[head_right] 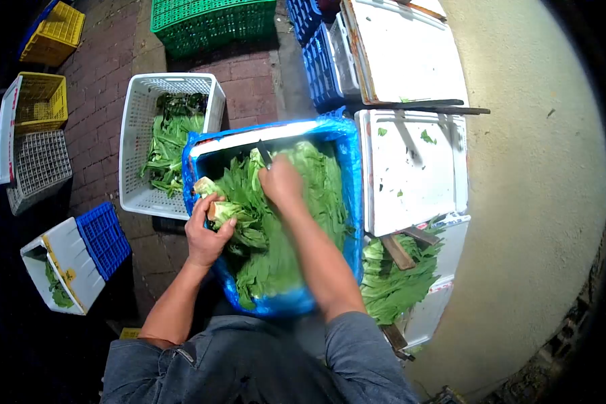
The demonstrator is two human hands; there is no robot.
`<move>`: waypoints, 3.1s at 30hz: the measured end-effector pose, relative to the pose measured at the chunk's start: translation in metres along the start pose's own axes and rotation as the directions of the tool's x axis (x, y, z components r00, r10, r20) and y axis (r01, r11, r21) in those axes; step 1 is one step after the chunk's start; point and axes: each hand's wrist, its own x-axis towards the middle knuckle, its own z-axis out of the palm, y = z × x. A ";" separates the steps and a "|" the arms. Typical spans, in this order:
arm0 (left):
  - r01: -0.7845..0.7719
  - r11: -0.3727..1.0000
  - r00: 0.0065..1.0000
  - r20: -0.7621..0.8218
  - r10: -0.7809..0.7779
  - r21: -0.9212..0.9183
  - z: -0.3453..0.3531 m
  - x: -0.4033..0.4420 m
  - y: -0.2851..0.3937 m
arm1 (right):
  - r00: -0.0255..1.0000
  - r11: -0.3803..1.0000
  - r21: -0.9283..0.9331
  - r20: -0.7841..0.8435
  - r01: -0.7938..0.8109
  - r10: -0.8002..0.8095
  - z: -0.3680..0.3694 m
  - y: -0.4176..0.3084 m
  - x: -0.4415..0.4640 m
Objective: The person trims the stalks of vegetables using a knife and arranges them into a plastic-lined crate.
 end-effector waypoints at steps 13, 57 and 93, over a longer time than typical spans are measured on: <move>0.011 1.000 1.000 0.029 -0.010 -0.025 -0.012 -0.024 0.030 | 0.877 0.866 0.338 -0.437 0.368 -0.201 -0.025 0.059 -0.116; 0.277 0.923 0.953 -0.196 -0.230 0.265 0.018 0.100 -0.041 | 0.688 -0.125 0.690 0.723 -0.713 0.063 0.031 0.172 -0.340; -0.469 0.877 0.848 -0.222 0.481 0.107 -0.113 0.020 0.176 | 0.639 0.647 -0.097 -0.109 0.756 -0.762 -0.204 -0.130 -0.220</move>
